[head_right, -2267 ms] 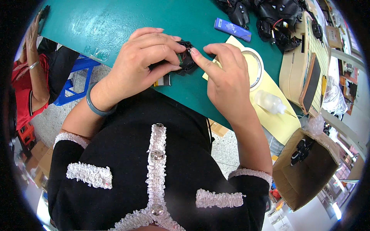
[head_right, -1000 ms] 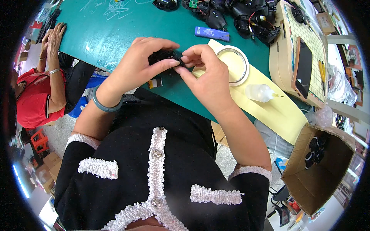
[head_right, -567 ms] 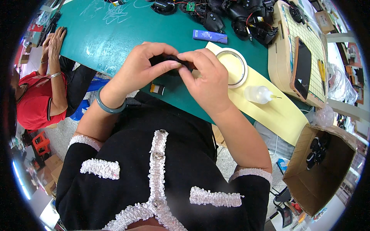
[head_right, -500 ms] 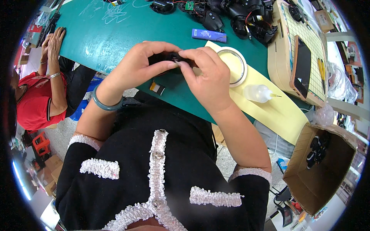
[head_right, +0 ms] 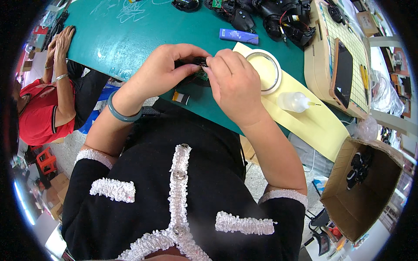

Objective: The person assembles small black electronic devices at a workbench. They open the device casing, apply a clear liquid from a bottle to the internal components, and then close the casing. The person repeats this process for multiple units, handling them one at a time.

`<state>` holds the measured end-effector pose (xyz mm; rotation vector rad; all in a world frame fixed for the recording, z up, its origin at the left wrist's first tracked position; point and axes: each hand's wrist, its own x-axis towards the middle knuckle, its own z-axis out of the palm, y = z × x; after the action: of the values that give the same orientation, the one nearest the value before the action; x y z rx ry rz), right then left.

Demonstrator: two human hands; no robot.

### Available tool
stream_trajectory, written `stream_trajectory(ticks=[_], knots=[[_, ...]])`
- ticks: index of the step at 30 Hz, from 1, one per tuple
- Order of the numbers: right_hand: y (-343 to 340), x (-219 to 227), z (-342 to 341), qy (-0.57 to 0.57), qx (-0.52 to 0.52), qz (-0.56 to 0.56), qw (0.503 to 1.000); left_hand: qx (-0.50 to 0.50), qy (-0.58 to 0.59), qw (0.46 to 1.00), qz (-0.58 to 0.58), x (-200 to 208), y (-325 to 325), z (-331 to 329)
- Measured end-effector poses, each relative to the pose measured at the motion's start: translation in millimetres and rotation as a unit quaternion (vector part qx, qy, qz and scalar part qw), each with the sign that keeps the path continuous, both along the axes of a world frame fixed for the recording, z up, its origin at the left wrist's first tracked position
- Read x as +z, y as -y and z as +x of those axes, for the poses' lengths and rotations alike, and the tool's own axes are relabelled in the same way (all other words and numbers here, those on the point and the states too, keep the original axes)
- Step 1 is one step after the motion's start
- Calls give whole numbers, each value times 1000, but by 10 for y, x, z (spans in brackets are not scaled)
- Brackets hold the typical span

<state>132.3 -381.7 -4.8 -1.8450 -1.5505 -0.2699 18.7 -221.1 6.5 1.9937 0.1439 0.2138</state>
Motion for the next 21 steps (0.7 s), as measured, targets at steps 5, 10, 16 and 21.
stream_trajectory(ticks=[5, 10, 16, 21], knots=[[-13, -48, 29, -67, 14, 16, 998, -9, -6, 1000, 7, -12, -35, 13], [-17, 28, -8, -268, -24, -6, 963, -43, -20, 999, -1, 30, -99, 31], [-18, -61, -11, -277, -8, 16, 961, 2, -37, 999, -7, 48, -4, 33], [-7, -31, -50, -270, 15, 33, 962, -3, 50, 988, 144, -2, 53, 26]])
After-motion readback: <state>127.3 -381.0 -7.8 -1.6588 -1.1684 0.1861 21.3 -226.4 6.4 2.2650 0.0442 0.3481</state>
